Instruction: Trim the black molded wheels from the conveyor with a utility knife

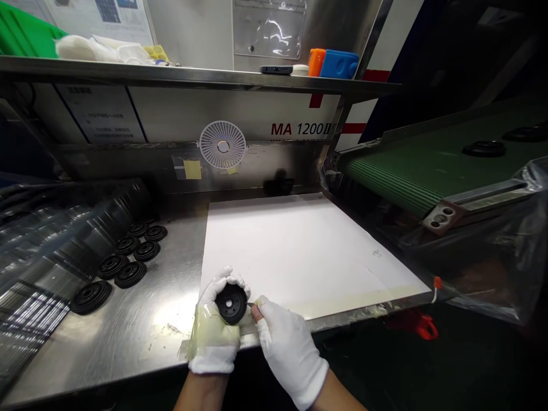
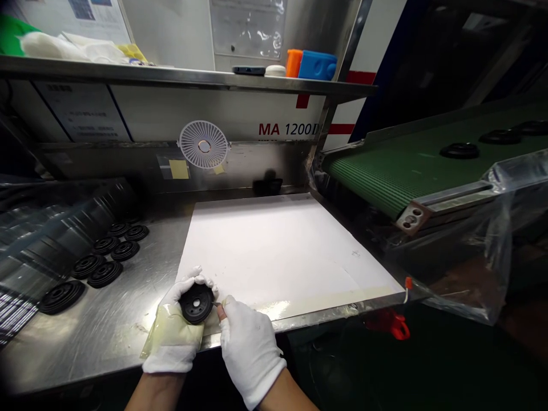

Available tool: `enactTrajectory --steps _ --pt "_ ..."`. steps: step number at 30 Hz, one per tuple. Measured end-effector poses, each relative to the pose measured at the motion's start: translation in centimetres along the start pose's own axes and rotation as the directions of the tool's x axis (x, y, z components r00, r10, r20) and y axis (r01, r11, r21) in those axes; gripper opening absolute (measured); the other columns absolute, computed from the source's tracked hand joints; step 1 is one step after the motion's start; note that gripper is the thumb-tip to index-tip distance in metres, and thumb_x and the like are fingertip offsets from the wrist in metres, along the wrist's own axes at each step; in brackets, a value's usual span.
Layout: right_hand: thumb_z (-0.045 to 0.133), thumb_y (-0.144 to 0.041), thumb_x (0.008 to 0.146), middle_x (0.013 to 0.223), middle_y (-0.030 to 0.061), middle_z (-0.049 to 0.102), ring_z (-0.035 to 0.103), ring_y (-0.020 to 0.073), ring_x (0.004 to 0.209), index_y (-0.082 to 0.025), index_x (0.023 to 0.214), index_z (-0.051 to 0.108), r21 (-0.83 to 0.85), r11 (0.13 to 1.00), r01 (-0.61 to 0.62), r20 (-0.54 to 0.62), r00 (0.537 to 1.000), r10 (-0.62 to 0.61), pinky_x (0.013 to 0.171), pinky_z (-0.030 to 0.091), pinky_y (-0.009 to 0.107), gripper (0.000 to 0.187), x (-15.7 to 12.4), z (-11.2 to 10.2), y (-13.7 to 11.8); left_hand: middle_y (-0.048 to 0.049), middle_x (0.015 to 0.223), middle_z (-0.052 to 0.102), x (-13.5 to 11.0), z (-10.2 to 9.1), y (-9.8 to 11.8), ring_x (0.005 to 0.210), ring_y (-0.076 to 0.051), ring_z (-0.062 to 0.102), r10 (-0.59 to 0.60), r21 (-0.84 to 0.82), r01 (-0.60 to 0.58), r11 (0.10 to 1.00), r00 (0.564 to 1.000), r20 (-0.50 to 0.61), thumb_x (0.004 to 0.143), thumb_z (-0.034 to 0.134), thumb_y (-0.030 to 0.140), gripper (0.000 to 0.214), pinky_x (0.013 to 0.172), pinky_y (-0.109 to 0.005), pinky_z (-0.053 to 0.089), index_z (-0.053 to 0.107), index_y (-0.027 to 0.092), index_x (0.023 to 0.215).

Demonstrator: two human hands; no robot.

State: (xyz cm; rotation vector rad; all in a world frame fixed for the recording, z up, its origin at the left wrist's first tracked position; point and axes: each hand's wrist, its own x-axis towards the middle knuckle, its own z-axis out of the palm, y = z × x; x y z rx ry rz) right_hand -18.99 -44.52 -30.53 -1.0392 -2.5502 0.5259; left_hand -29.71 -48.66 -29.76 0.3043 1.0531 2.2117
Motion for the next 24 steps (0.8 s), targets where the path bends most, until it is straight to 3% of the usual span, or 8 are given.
enactTrajectory --steps 2,6,15,24 --pt "0.033 -0.028 0.093 0.062 -0.004 0.056 0.051 0.0139 0.055 -0.024 0.075 0.046 0.01 1.0 -0.006 0.013 1.0 0.006 0.053 0.022 0.027 0.023 -0.4 0.0 -0.2 -0.0033 0.083 0.063 0.3 -0.5 -0.6 0.076 -0.016 0.06 0.017 0.021 -0.018 1.0 1.0 0.017 0.063 0.061 0.001 0.039 0.072 -0.029 0.051 0.061 0.018 0.098" --pt "0.033 -0.028 0.093 0.063 -0.0052 0.056 0.052 0.0128 0.057 -0.024 0.074 0.046 0.084 0.995 0.058 0.063 0.996 -0.064 0.053 0.023 0.026 0.023 -0.9 -0.4 -0.4 -0.0028 0.077 0.061 0.7 -0.4 -0.6 0.075 -0.017 0.06 -0.035 -0.058 0.033 0.998 0.998 -0.043 0.062 0.064 0.007 0.035 0.073 -0.032 0.051 0.061 0.017 0.096" --pt "0.034 -0.028 0.094 0.064 -0.0041 0.057 0.053 0.0141 0.058 -0.024 0.077 0.048 -0.01 1.0 0.018 -0.001 1.0 -0.018 0.054 0.023 0.027 0.022 0.5 -0.2 0.3 -0.001 0.065 0.057 1.5 0.1 0.0 0.063 -0.016 0.057 -0.221 -0.172 0.199 0.965 0.968 -0.121 0.06 0.061 0.012 0.026 0.059 -0.03 0.051 0.059 0.015 0.086" --pt "0.033 -0.029 0.094 0.066 -0.0023 0.061 0.055 0.0152 0.059 -0.023 0.079 0.051 0.049 0.998 0.041 -0.017 0.999 -0.04 0.053 0.024 0.028 0.024 -0.1 0.7 -0.8 -0.0045 0.078 0.062 0.8 0.4 -0.2 0.078 -0.018 0.061 -0.176 -0.239 0.134 0.962 0.971 -0.162 0.066 0.059 0.014 0.029 0.072 -0.032 0.052 0.061 0.018 0.095"
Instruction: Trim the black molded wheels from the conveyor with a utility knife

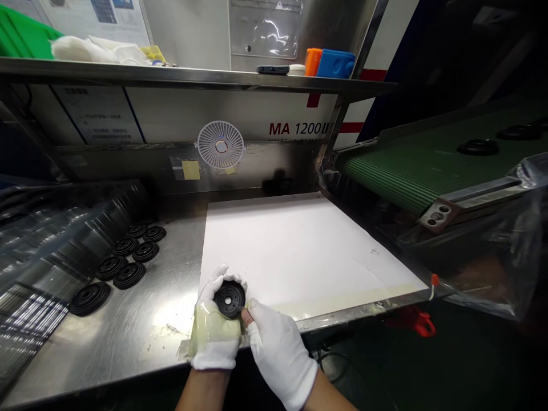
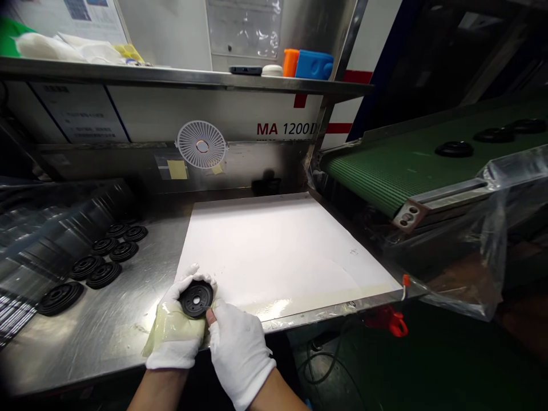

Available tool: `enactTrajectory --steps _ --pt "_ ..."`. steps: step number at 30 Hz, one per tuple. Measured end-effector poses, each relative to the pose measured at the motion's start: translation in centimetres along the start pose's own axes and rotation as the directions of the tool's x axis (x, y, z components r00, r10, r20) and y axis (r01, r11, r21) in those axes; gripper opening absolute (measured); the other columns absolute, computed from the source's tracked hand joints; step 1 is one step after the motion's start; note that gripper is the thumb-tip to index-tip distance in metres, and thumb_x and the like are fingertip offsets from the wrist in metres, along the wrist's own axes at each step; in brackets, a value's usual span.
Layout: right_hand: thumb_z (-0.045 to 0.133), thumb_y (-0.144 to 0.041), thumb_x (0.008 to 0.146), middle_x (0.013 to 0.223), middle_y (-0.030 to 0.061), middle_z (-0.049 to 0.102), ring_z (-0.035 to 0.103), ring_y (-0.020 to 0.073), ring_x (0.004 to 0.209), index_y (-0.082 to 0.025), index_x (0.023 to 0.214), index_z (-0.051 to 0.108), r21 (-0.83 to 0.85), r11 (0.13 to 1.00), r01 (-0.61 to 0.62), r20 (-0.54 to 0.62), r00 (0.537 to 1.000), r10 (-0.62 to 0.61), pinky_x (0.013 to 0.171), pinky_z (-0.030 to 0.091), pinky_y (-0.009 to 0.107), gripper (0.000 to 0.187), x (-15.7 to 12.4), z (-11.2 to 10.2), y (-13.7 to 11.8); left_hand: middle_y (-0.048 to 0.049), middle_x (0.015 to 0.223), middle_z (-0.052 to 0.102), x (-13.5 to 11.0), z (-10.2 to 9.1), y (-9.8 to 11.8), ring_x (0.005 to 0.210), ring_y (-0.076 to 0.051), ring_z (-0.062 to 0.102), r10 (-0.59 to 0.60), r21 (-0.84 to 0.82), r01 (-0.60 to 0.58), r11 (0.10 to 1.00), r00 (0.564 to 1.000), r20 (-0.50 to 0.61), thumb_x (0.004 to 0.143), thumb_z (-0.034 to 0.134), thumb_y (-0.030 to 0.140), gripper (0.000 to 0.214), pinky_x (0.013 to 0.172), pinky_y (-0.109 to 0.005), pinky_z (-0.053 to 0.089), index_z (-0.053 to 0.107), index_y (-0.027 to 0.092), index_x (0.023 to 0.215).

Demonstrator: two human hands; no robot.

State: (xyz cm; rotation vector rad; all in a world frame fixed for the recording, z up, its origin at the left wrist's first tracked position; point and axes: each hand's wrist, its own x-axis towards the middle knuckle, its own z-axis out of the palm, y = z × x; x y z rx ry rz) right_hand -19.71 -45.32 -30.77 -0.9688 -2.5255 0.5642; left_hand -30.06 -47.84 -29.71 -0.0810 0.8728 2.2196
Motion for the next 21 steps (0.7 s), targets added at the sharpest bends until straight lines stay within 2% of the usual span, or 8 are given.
enactTrajectory --steps 2,4,6,10,15,18,21 --pt "0.031 -0.029 0.094 0.067 -0.0022 0.061 0.056 0.0149 0.059 -0.023 0.078 0.052 0.038 0.999 -0.006 0.016 1.0 0.005 0.053 0.025 0.027 0.027 0.2 -0.3 0.0 -0.0087 0.09 0.063 -0.3 0.0 0.6 0.088 -0.022 0.061 -0.086 -0.022 0.086 0.996 0.996 0.032 0.069 0.058 0.017 0.031 0.074 -0.036 0.052 0.06 0.018 0.1" --pt "0.031 -0.029 0.094 0.071 -0.0015 0.063 0.057 0.0148 0.063 -0.023 0.081 0.053 0.084 0.996 -0.003 0.043 0.999 -0.001 0.054 0.028 0.026 0.026 0.5 -0.8 0.1 -0.0129 0.099 0.062 -0.5 0.0 1.3 0.094 -0.026 0.059 -0.226 -0.032 0.23 0.973 0.97 0.087 0.072 0.055 0.019 0.034 0.075 -0.039 0.052 0.059 0.017 0.106" --pt "0.032 -0.028 0.094 0.077 -0.0009 0.064 0.059 0.0147 0.068 -0.023 0.086 0.054 0.127 0.992 0.016 0.068 0.997 -0.025 0.057 0.03 0.025 0.024 0.8 -1.3 0.2 -0.0133 0.093 0.062 -0.6 0.0 1.8 0.087 -0.024 0.06 -0.301 -0.03 0.307 0.951 0.945 0.127 0.072 0.053 0.017 0.036 0.074 -0.038 0.051 0.059 0.015 0.107" --pt "0.035 -0.027 0.093 0.072 -0.002 0.062 0.056 0.0147 0.064 -0.023 0.085 0.053 0.046 0.999 0.017 0.04 0.999 -0.019 0.056 0.028 0.026 0.02 1.0 -1.5 0.5 -0.0047 0.067 0.056 -0.2 0.4 1.9 0.065 -0.015 0.056 -0.243 -0.063 0.252 0.966 0.963 0.115 0.07 0.055 0.011 0.022 0.065 -0.03 0.051 0.063 0.011 0.09" --pt "0.036 -0.025 0.092 0.068 -0.0028 0.059 0.053 0.0145 0.059 -0.023 0.083 0.052 -0.046 0.999 0.011 -0.012 1.0 -0.012 0.054 0.025 0.027 0.018 0.6 -0.8 0.4 -0.0008 0.066 0.052 0.1 0.9 1.2 0.063 -0.012 0.054 -0.204 -0.069 0.21 0.975 0.975 0.093 0.071 0.062 0.014 0.01 0.064 -0.027 0.05 0.063 0.013 0.081" --pt "0.036 -0.025 0.092 0.068 -0.0033 0.059 0.053 0.0145 0.058 -0.024 0.086 0.052 -0.034 0.999 0.021 -0.026 0.999 -0.022 0.053 0.023 0.028 0.017 0.2 -0.3 0.1 -0.0012 0.069 0.054 -0.1 0.8 1.1 0.066 -0.013 0.056 -0.128 -0.036 0.132 0.991 0.987 0.096 0.07 0.063 0.015 0.013 0.067 -0.028 0.052 0.063 0.016 0.083" --pt "0.036 -0.025 0.092 0.067 -0.0026 0.059 0.052 0.0147 0.057 -0.023 0.083 0.052 -0.017 1.0 0.016 -0.041 0.999 -0.017 0.054 0.023 0.028 0.018 0.0 0.1 -0.3 -0.0007 0.068 0.055 -0.1 0.7 1.0 0.066 -0.013 0.057 -0.03 -0.005 0.03 1.0 0.998 0.047 0.068 0.063 0.016 0.016 0.07 -0.031 0.052 0.062 0.017 0.084"
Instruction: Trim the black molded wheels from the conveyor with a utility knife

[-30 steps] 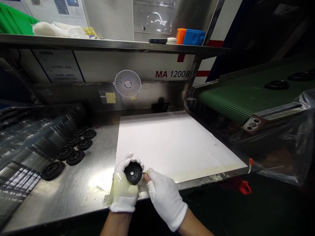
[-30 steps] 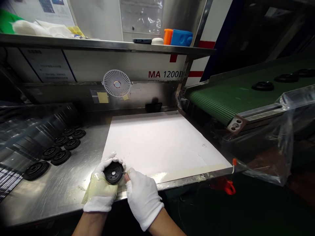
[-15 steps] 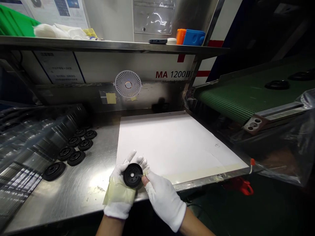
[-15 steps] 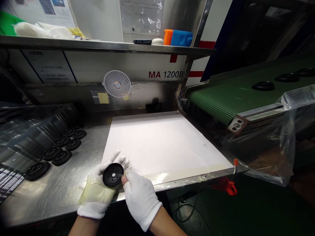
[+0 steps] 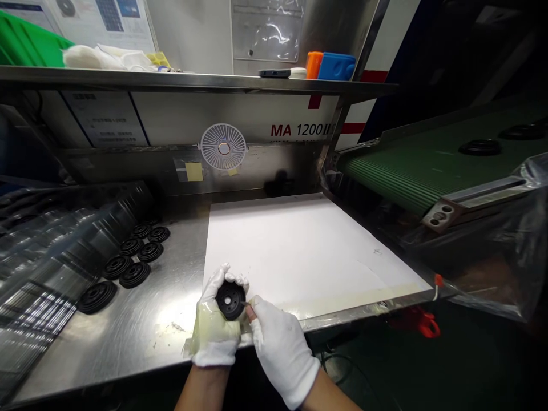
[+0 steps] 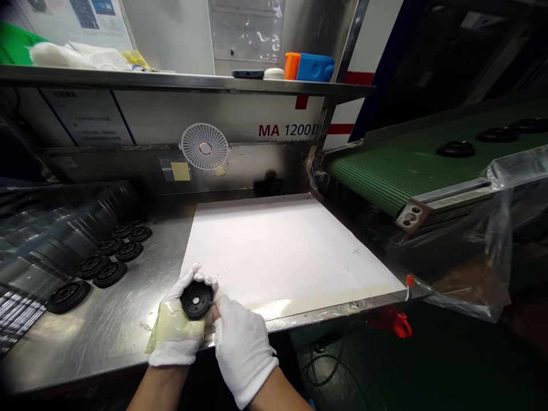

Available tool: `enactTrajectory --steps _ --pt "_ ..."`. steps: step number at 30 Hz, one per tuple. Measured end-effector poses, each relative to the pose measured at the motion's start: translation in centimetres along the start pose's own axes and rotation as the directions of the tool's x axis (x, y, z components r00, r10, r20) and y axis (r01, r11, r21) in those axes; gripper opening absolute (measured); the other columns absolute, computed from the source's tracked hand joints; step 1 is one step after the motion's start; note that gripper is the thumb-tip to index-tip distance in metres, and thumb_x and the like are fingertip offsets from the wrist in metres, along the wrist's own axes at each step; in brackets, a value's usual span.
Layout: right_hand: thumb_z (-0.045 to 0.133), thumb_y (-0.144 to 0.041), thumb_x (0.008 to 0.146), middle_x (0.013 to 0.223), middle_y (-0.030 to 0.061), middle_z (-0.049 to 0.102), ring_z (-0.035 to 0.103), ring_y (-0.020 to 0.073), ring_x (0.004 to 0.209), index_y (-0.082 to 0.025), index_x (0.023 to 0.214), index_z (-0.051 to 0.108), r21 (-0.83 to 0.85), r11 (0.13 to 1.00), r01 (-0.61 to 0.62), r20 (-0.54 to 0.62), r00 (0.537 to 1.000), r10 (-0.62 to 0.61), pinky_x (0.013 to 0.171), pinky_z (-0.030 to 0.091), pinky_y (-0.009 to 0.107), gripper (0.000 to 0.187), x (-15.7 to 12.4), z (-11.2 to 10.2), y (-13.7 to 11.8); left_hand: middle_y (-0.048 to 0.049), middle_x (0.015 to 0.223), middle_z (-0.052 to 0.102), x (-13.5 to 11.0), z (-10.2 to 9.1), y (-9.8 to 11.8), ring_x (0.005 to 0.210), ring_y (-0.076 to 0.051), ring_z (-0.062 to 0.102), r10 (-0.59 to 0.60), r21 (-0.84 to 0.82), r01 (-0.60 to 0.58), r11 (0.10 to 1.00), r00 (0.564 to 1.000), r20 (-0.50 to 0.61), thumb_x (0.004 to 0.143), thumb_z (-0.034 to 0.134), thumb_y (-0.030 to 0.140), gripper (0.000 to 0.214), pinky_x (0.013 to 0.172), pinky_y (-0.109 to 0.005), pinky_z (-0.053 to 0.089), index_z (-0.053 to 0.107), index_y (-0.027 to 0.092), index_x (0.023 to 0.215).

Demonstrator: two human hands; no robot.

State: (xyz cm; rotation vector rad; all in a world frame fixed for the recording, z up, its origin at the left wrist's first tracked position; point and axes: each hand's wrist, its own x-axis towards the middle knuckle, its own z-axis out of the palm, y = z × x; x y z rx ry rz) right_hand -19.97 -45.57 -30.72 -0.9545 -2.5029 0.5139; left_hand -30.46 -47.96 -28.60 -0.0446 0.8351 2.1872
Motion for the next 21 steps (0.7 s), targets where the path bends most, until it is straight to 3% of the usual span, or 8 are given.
enactTrajectory --steps 7,9,11,14,17,21 --pt "0.034 -0.025 0.092 0.066 -0.0015 0.06 0.053 0.0143 0.057 -0.022 0.082 0.053 0.056 0.998 0.0 0.008 1.0 -0.001 0.053 0.024 0.027 0.022 0.3 0.0 -0.6 -0.0009 0.075 0.06 0.3 -0.6 -0.7 0.075 -0.015 0.06 0.234 0.135 -0.23 0.964 0.972 -0.015 0.063 0.061 0.004 0.025 0.08 -0.032 0.05 0.062 0.019 0.084" --pt "0.033 -0.026 0.093 0.066 -0.0018 0.059 0.053 0.0138 0.057 -0.022 0.081 0.053 0.073 0.997 0.012 0.008 1.0 -0.013 0.053 0.024 0.027 0.024 0.4 -0.1 -0.5 -0.0019 0.082 0.061 0.0 -0.9 -0.7 0.079 -0.016 0.06 0.327 0.233 -0.333 0.914 0.943 0.066 0.058 0.061 -0.001 0.033 0.084 -0.033 0.049 0.064 0.018 0.084" --pt "0.032 -0.027 0.094 0.066 -0.0021 0.059 0.053 0.0137 0.056 -0.022 0.08 0.053 0.091 0.996 -0.001 0.012 1.0 -0.001 0.053 0.024 0.027 0.025 0.3 -0.1 -0.5 -0.0039 0.092 0.061 -0.3 -1.3 -0.6 0.085 -0.017 0.059 0.416 0.374 -0.459 0.806 0.889 0.194 0.052 0.061 -0.007 0.04 0.088 -0.033 0.046 0.065 0.017 0.084" --pt "0.032 -0.027 0.094 0.067 -0.0025 0.06 0.054 0.0141 0.059 -0.023 0.082 0.053 0.123 0.992 -0.026 0.056 0.998 0.02 0.053 0.025 0.026 0.024 0.1 -0.1 -0.7 -0.0045 0.098 0.06 -0.6 -1.5 -0.4 0.092 -0.019 0.057 0.462 0.481 -0.556 0.678 0.831 0.31 0.051 0.061 -0.01 0.041 0.091 -0.032 0.044 0.066 0.017 0.081" --pt "0.033 -0.028 0.093 0.066 -0.0026 0.06 0.054 0.0143 0.058 -0.023 0.082 0.053 0.127 0.992 -0.017 0.057 0.998 0.01 0.053 0.025 0.026 0.023 -0.2 -0.3 -0.9 -0.0027 0.099 0.06 -0.8 -1.1 -0.2 0.091 -0.019 0.057 0.486 0.432 -0.563 0.705 0.826 0.285 0.049 0.06 -0.012 0.044 0.092 -0.033 0.044 0.066 0.018 0.081" --pt "0.032 -0.027 0.093 0.067 -0.002 0.06 0.052 0.0137 0.057 -0.022 0.081 0.053 0.14 0.989 -0.05 -0.004 0.999 0.051 0.053 0.025 0.026 0.024 0.0 -0.4 -0.8 -0.0037 0.089 0.062 -1.0 -0.5 -0.2 0.087 -0.018 0.059 0.469 0.371 -0.523 0.768 0.853 0.231 0.049 0.059 -0.013 0.044 0.087 -0.032 0.046 0.067 0.017 0.08"
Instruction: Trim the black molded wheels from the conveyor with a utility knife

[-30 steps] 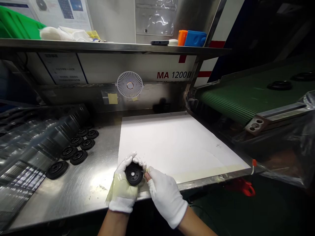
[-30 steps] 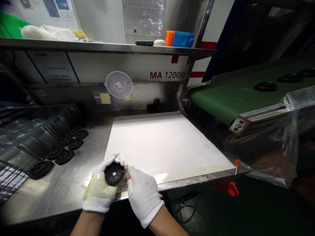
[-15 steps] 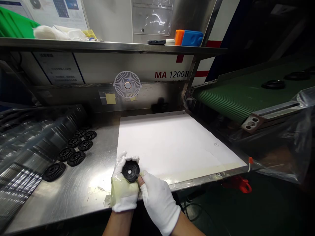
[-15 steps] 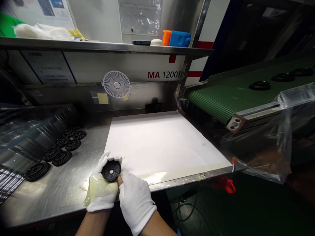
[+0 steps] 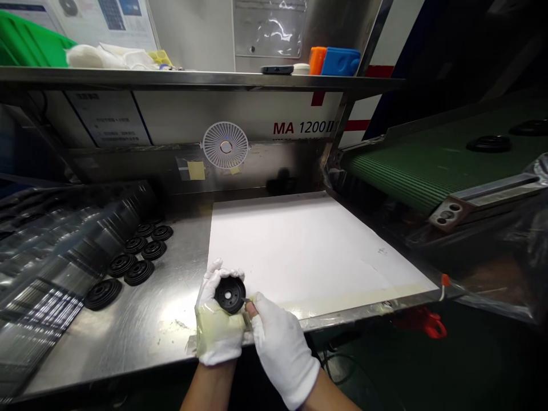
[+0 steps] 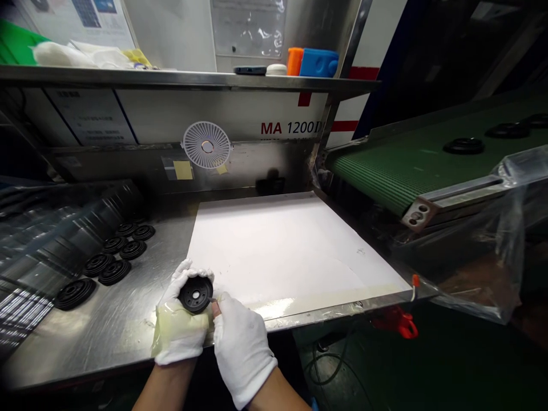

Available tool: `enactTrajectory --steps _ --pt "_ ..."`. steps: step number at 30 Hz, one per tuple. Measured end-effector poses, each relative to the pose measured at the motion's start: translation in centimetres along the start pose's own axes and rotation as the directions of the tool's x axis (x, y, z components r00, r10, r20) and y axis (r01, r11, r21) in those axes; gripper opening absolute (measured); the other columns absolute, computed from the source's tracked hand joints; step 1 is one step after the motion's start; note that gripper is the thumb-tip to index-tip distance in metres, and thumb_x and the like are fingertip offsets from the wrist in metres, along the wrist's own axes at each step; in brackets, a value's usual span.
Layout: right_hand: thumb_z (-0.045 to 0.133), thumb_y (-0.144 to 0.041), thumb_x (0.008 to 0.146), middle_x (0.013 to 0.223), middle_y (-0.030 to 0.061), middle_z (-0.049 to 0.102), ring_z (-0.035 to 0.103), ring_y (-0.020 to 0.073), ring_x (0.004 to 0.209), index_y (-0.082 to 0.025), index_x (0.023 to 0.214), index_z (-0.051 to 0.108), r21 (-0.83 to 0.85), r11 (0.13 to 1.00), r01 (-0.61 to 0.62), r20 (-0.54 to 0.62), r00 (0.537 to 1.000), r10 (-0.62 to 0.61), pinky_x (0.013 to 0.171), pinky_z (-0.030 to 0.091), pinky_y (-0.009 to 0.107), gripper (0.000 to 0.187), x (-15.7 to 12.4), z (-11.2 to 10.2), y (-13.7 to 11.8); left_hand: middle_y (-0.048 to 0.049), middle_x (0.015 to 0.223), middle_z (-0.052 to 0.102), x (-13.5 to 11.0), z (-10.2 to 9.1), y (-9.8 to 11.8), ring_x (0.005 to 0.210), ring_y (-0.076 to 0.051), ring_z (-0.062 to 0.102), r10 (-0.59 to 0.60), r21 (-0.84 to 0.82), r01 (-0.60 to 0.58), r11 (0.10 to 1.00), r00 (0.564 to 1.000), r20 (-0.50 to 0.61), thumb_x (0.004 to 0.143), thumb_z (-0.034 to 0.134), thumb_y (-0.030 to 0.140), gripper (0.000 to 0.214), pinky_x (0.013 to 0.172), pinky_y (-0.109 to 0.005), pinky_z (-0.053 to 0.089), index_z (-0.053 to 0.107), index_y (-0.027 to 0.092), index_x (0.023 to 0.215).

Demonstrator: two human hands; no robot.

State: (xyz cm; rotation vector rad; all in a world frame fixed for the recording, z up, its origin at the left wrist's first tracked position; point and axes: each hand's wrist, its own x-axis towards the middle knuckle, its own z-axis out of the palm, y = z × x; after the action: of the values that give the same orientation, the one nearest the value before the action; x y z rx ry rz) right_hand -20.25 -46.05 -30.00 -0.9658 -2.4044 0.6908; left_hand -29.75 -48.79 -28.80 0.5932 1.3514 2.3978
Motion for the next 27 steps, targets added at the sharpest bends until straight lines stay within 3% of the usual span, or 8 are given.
enactTrajectory --steps 3,6,9,11,13,18,23,27 --pt "0.031 -0.027 0.093 0.066 -0.0017 0.06 0.051 0.0135 0.055 -0.022 0.079 0.052 -0.023 1.0 -0.01 -0.012 1.0 0.01 0.052 0.024 0.026 0.025 0.1 0.2 -0.2 -0.0038 0.089 0.063 0.0 0.1 -0.4 0.09 -0.018 0.059 -0.043 -0.097 0.04 0.995 0.999 -0.028 0.055 0.064 -0.006 0.039 0.089 -0.03 0.046 0.067 0.017 0.087" --pt "0.033 -0.026 0.091 0.063 -0.0017 0.058 0.051 0.0141 0.054 -0.023 0.078 0.052 -0.063 0.998 0.021 0.009 1.0 -0.02 0.052 0.023 0.027 0.023 -0.1 0.4 -0.6 -0.0014 0.083 0.063 0.3 0.2 -0.8 0.085 -0.015 0.06 -0.199 -0.281 0.17 0.944 0.977 -0.076 0.07 0.063 0.011 0.027 0.087 -0.03 0.047 0.064 0.02 0.095" --pt "0.032 -0.026 0.092 0.064 -0.002 0.058 0.052 0.0147 0.056 -0.023 0.078 0.051 -0.068 0.997 0.036 0.033 0.999 -0.033 0.052 0.023 0.028 0.024 -0.1 0.5 -0.6 -0.0037 0.091 0.064 0.7 0.1 -0.3 0.091 -0.017 0.06 -0.386 -0.445 0.33 0.833 0.922 -0.038 0.077 0.055 0.018 0.027 0.087 -0.033 0.048 0.061 0.021 0.103" --pt "0.031 -0.027 0.093 0.067 -0.0019 0.059 0.053 0.015 0.058 -0.023 0.079 0.051 -0.061 0.997 0.042 0.03 0.999 -0.04 0.053 0.024 0.028 0.025 0.1 0.4 -0.2 -0.0108 0.105 0.062 0.9 -0.2 0.3 0.098 -0.024 0.059 -0.512 -0.485 0.472 0.736 0.857 0.057 0.075 0.053 0.017 0.035 0.084 -0.039 0.049 0.058 0.018 0.11" --pt "0.033 -0.027 0.093 0.071 -0.0014 0.061 0.055 0.0156 0.061 -0.023 0.082 0.052 -0.059 0.997 0.048 0.019 0.999 -0.047 0.055 0.025 0.028 0.022 0.4 0.2 0.2 -0.015 0.103 0.062 1.1 -0.6 0.7 0.093 -0.026 0.06 -0.579 -0.471 0.572 0.672 0.802 0.147 0.074 0.051 0.017 0.039 0.078 -0.041 0.051 0.057 0.015 0.112" --pt "0.036 -0.024 0.091 0.069 -0.0013 0.06 0.055 0.0161 0.06 -0.023 0.086 0.053 -0.14 0.99 0.0 0.032 0.999 0.004 0.054 0.025 0.028 0.018 0.7 -0.3 0.8 -0.0041 0.069 0.058 1.4 -0.7 0.4 0.066 -0.014 0.058 -0.582 -0.513 0.562 0.649 0.801 0.14 0.074 0.056 0.015 0.024 0.066 -0.026 0.051 0.063 0.012 0.096" --pt "0.036 -0.026 0.091 0.066 -0.0013 0.06 0.053 0.0151 0.055 -0.023 0.081 0.053 -0.129 0.992 -0.001 0.046 0.999 0.007 0.052 0.023 0.027 0.02 0.0 0.2 0.2 -0.0018 0.067 0.054 1.7 0.1 0.0 0.063 -0.011 0.054 -0.629 -0.568 0.544 0.618 0.775 0.058 0.072 0.061 0.013 0.011 0.062 -0.025 0.05 0.062 0.011 0.084" --pt "0.035 -0.025 0.09 0.066 -0.0015 0.06 0.054 0.0155 0.057 -0.023 0.08 0.052 -0.098 0.995 0.03 0.019 0.999 -0.028 0.053 0.023 0.028 0.02 -0.5 1.0 -0.4 -0.0002 0.066 0.054 1.6 0.3 0.0 0.062 -0.01 0.054 -0.595 -0.576 0.487 0.657 0.804 0.002 0.07 0.061 0.009 0.01 0.065 -0.024 0.051 0.062 0.013 0.079"
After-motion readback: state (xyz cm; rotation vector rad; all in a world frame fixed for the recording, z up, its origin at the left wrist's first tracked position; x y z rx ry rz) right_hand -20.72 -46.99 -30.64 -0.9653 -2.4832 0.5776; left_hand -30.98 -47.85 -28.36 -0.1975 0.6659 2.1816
